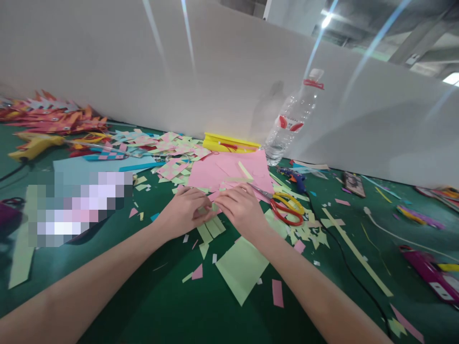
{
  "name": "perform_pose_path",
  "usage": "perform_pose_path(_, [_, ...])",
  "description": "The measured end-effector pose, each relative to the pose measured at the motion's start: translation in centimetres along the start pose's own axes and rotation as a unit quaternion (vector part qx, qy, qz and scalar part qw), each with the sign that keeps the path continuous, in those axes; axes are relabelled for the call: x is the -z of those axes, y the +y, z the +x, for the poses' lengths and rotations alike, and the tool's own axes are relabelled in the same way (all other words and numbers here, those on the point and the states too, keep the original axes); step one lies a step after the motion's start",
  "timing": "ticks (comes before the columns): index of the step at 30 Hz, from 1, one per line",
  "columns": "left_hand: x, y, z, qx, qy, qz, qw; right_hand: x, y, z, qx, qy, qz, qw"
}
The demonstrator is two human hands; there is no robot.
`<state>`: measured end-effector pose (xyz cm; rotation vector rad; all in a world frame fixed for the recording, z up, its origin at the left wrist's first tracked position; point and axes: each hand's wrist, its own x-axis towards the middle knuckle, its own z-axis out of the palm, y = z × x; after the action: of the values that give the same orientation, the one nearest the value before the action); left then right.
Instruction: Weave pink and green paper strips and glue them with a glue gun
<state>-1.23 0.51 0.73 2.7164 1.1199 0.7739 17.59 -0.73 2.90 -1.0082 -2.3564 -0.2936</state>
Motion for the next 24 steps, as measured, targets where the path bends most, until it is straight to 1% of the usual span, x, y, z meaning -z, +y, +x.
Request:
perform_pose_path(3, [-0.5,-0.3,0.0,0.004,0.029,-0.024,0.999,-0.2,0.0,0.0,0.003,-0.009,-0.001,1.0])
perform_pose_path(6, [-0.8,-0.5,0.0,0.034,0.022,-0.052,0.998,-0.2,0.0,-0.2,0.018,-0.01,0.002,1.0])
perform_pose_path(8, [-0.8,-0.5,-0.1,0.06,0.009,-0.062,0.996,0.1,0.7,-0.3,0.015,-0.007,0.006,1.0])
perform_pose_path(10, [-0.7,-0.5,-0.1,0.08,0.003,-0.069,0.994,0.7,2.4,-0.4,-0.019,0.002,0.0,1.0])
perform_pose_path(12, [-0.4,-0.4,-0.1,0.099,0.001,-0.084,0.992,1.6,5.2,-0.5,-0.076,0.024,-0.036,0.996])
perform_pose_path(13, [-0.3,-0.3,0.0,0.11,-0.001,-0.097,0.989,2.2,6.9,-0.6,-0.121,0.036,-0.068,0.99])
perform_pose_path(14, [-0.2,-0.2,0.0,0.121,-0.003,-0.113,0.986,2.7,8.8,-0.7,-0.172,0.031,-0.1,0.979])
perform_pose_path(15, [-0.1,-0.1,0.1,0.133,-0.005,-0.129,0.983,3.2,10.6,-1.0,-0.237,0.033,-0.135,0.962])
perform_pose_path(16, [0.0,-0.1,0.1,0.146,-0.007,-0.146,0.978,3.7,12.4,-1.3,-0.304,0.029,-0.165,0.938])
perform_pose_path(17, [0.0,-0.1,0.2,0.16,-0.008,-0.162,0.974,4.0,14.0,-1.7,-0.36,0.012,-0.186,0.914])
perform_pose_path(18, [0.1,0.0,0.2,0.173,-0.01,-0.177,0.969,4.2,15.4,-2.1,-0.42,-0.02,-0.198,0.885])
perform_pose_path(19, [0.1,0.0,0.3,0.185,-0.012,-0.188,0.964,4.3,16.6,-2.5,-0.486,-0.06,-0.205,0.848])
perform_pose_path(20, [0.2,-0.1,0.3,0.194,-0.015,-0.198,0.961,4.3,17.6,-3.0,-0.517,-0.079,-0.202,0.828])
perform_pose_path(21, [0.2,-0.1,0.2,0.2,-0.018,-0.205,0.958,4.1,18.4,-3.3,-0.537,-0.092,-0.2,0.814])
perform_pose_path(24, [0.4,-0.3,0.1,0.21,-0.009,-0.211,0.955,3.4,19.9,-4.0,-0.582,-0.128,-0.191,0.78])
